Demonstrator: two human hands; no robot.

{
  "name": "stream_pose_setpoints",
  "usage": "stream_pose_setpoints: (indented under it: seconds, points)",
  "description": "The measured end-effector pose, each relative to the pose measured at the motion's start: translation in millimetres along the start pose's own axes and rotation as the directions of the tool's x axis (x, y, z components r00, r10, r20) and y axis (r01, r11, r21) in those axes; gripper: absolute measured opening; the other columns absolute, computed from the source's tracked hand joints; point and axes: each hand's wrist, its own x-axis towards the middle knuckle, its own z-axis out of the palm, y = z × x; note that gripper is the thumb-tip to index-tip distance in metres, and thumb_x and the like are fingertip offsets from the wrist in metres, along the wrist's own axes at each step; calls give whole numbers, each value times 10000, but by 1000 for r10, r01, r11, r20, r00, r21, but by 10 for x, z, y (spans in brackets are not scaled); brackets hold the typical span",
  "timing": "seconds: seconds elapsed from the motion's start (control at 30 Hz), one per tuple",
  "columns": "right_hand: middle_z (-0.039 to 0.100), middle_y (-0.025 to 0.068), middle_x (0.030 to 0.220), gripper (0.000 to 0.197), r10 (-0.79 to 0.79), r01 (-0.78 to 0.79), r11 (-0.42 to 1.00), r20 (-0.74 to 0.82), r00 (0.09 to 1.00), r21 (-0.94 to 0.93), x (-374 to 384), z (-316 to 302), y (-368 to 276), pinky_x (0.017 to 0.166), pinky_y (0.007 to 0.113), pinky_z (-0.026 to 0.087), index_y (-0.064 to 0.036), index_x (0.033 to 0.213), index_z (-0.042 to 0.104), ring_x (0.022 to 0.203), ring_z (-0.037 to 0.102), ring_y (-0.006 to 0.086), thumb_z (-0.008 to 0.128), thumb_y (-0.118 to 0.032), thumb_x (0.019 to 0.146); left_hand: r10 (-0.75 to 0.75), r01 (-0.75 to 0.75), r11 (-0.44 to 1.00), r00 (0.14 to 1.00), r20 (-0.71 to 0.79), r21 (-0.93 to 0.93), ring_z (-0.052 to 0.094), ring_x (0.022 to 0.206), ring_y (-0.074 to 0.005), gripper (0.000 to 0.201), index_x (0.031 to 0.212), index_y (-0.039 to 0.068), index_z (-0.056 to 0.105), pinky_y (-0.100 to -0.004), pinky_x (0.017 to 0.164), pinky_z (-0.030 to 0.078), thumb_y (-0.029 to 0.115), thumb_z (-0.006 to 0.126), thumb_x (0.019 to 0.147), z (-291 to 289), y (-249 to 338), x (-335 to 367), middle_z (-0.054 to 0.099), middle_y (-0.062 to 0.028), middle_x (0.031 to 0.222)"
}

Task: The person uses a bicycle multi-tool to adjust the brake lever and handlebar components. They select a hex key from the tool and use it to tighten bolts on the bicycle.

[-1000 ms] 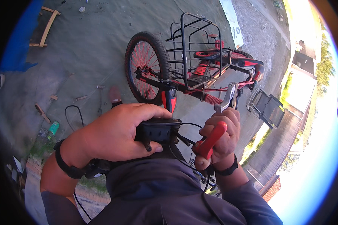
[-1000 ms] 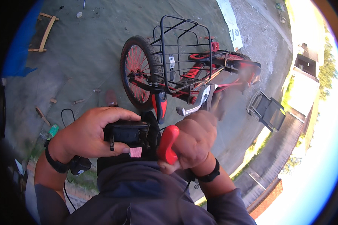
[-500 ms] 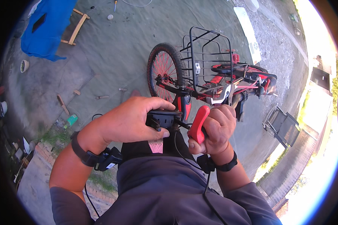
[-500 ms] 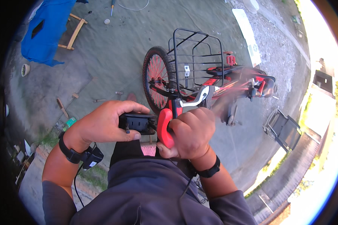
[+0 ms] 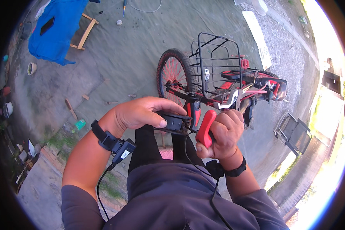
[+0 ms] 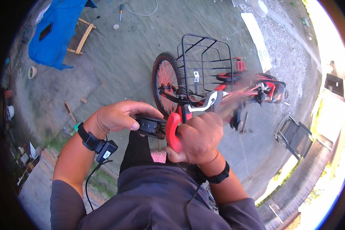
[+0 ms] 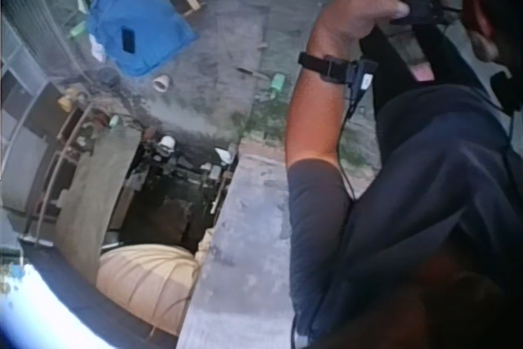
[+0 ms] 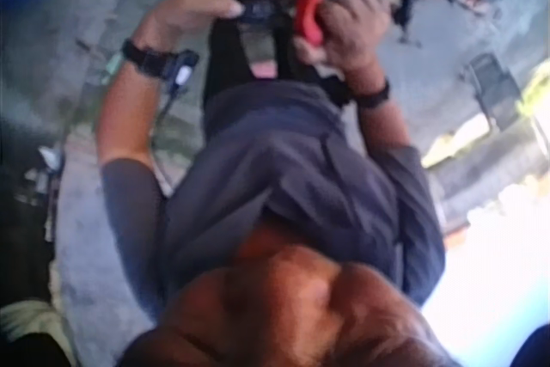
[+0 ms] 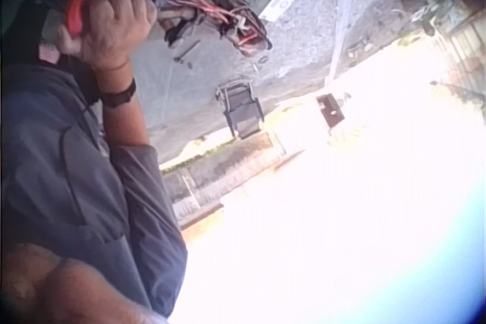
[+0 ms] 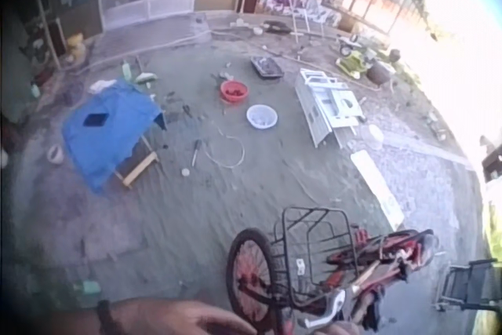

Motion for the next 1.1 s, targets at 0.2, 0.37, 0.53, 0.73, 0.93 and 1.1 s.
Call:
stream_pose_setpoints:
  seconds: [0.2,0.37,0.53,0.73,0.93,1.1]
  points:
    - [521,55,691,496,17,-17,1000,-13,1000,-10,-7,13,15,630,395,361,-94,741,585,593,479,256,628,-587,780,-273,250,823,961,-31,510,650,861,-162,767,1295,-5,610,-320,762,535,623,663,859,141,469,49,679,-88,1025]
    - [522,35,675,497,15,-16,1000,-19,1000,-21,13,8,4,611,389,355,-120,728,583,584,486,246,626,-611,793,-310,334,706,938,-152,625,665,818,-202,958,1074,-23,700,-324,688,520,874,481,818,271,468,162,685,-128,864]
    - [537,43,695,499,24,-24,1000,-6,1000,-4,8,5,-12,634,391,359,-104,752,585,598,484,247,628,-600,787,-268,326,653,944,-194,684,668,828,-216,930,987,-32,726,-342,732,521,857,509,818,340,476,178,699,-149,859]
    - [541,42,692,506,22,-22,1000,-1,1000,1,3,-11,-3,631,388,358,-98,751,593,600,493,247,636,-601,781,-257,339,732,941,-221,591,668,840,-201,723,1002,-39,728,-344,745,521,663,645,850,401,462,203,710,-147,889]
    - [546,41,695,498,23,-23,1000,5,1000,-6,-10,-10,-10,633,388,361,-100,754,598,606,507,246,639,-595,779,-261,326,806,945,-199,493,657,830,-156,554,1106,-44,695,-308,734,532,455,698,865,431,404,204,710,-117,963]
    - [550,40,705,493,28,-28,1000,16,999,-5,-6,-13,-6,638,390,363,-106,755,595,607,508,247,637,-596,781,-247,305,854,951,-188,422,650,840,-128,531,1193,-39,656,-280,727,536,386,693,878,405,367,194,694,-99,1001]
